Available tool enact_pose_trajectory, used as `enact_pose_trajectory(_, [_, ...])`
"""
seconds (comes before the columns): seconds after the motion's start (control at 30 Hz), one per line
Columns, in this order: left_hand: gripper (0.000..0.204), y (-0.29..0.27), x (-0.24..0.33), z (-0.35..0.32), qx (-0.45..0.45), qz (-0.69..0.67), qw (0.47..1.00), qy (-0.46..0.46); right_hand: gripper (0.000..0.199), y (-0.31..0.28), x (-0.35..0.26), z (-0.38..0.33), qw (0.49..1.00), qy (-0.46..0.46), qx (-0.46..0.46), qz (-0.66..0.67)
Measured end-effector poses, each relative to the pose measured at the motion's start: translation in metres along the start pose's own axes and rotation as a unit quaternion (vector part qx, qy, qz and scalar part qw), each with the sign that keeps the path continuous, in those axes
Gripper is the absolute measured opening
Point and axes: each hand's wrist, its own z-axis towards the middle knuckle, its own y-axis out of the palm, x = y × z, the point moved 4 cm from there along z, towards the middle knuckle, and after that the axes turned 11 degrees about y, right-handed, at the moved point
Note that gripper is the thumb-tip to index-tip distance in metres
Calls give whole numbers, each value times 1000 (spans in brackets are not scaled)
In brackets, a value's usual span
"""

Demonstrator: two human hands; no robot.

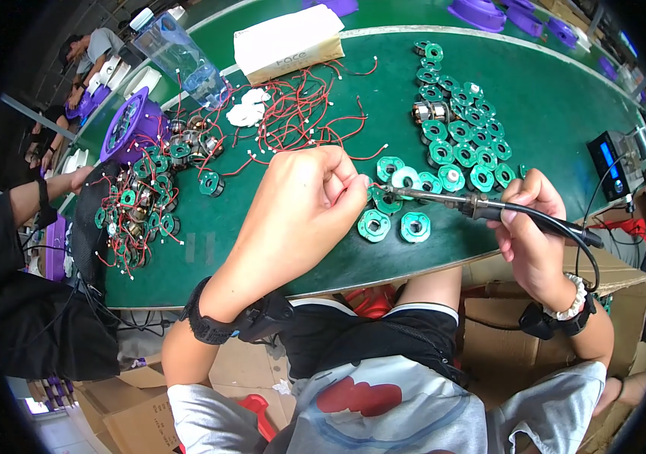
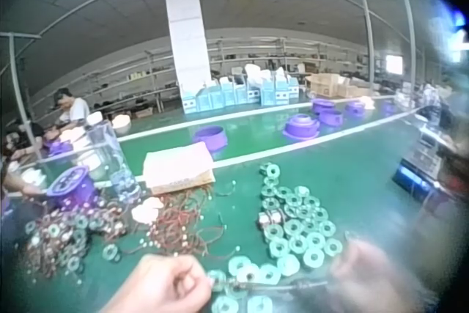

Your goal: Soldering wires to circular electronic components on a factory workbench.

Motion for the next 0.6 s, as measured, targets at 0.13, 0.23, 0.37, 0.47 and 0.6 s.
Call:
enact_pose_trajectory(0.13, [20, -2, 0, 0, 12, 0, 1000, 3, 15, -4, -4, 0, 1000, -14, 18, 1])
enact_pose_trajectory(0.23, [19, -9, -3, 1, 44, 25, 999, 3, 14, -12, -13, 2, 998, -44, 48, 8])
enact_pose_trajectory(0.37, [22, -40, -10, 20, 133, 143, 979, 65, 12, -18, -24, 4, 994, -72, 79, 7])
enact_pose_trajectory(0.47, [32, -59, -34, 38, 138, 188, 968, 89, 12, -19, -23, 6, 993, -78, 91, 14])
enact_pose_trajectory(0.6, [20, -80, -30, 25, 104, 270, 954, 81, 12, -24, -21, 5, 993, -60, 100, 15])
